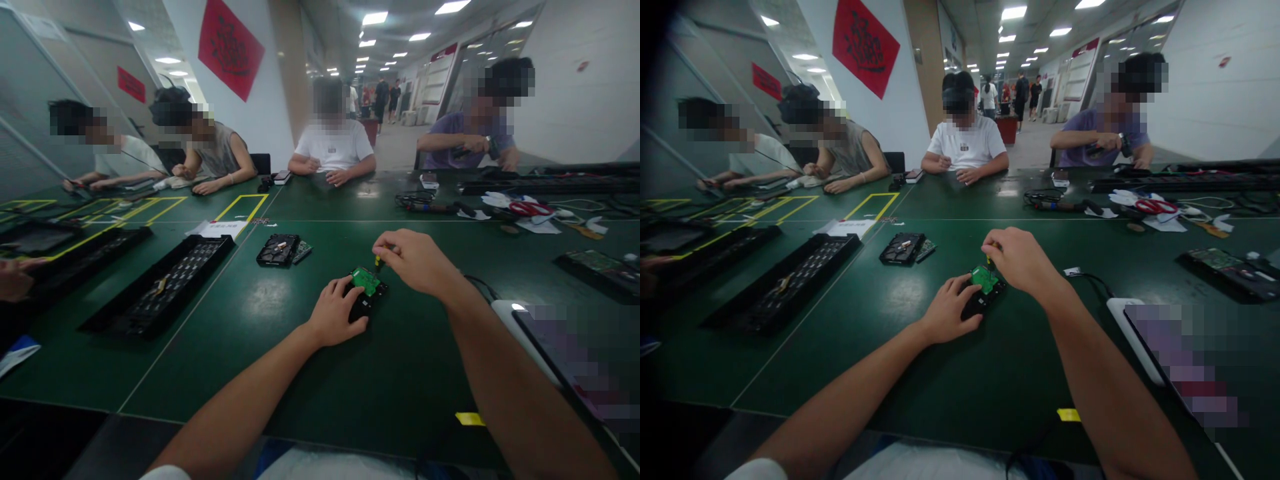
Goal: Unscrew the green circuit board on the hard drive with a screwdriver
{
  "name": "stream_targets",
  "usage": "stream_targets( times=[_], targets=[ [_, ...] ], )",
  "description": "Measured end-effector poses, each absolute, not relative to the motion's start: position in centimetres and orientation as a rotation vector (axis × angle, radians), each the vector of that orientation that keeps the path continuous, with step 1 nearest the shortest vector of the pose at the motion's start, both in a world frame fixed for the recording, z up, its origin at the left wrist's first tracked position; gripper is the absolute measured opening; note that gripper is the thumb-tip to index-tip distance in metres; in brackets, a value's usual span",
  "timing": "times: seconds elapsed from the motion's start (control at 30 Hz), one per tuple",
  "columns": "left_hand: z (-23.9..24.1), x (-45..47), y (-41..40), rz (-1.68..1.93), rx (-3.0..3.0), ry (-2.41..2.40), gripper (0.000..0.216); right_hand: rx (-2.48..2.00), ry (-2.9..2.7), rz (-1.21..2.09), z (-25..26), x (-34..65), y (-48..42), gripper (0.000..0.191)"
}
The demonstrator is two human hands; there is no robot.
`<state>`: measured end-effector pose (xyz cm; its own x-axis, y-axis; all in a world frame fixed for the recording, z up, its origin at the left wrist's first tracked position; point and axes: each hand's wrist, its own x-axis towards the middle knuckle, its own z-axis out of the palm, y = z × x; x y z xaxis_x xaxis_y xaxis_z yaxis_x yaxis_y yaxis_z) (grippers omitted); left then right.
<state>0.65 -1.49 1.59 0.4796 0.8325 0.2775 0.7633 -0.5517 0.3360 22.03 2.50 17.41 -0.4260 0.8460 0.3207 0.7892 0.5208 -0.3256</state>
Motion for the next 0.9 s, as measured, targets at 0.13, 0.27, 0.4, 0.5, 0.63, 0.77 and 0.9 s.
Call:
stream_targets(
  times=[0.13, 0.27, 0.4, 0.5, 0.63, 0.77, 0.9],
  targets=[
    [1.59, 0.6, -1.43, 0.602, 2.549, 1.394, 0.072, -1.345, -2.288, 0.229, 17.55, 22.26, 2.3, 0.018],
    [1.68, 0.57, -1.44, 0.602, 2.546, 1.393, 0.073, -1.424, -2.274, 0.15, 17.45, 22.06, 2.26, 0.019],
    [1.8, 0.54, -1.5, 0.61, 2.538, 1.387, 0.072, -1.347, -2.322, 0.063, 17.3, 21.84, 2.52, 0.02],
    [1.85, 0.52, -1.54, 0.607, 2.535, 1.391, 0.073, -1.305, -2.341, 0.092, 17.22, 21.8, 2.7, 0.022],
    [1.89, 0.49, -1.56, 0.594, 2.534, 1.39, 0.074, -1.276, -2.343, 0.147, 17.19, 21.91, 2.61, 0.025],
    [1.81, 0.51, -1.57, 0.604, 2.525, 1.4, 0.074, -1.317, -2.295, 0.17, 17.23, 22.13, 2.39, 0.018],
    [1.75, 0.47, -1.54, 0.615, 2.533, 1.392, 0.074, -1.371, -2.254, 0.121, 17.2, 22.03, 2.39, 0.009]
  ],
)
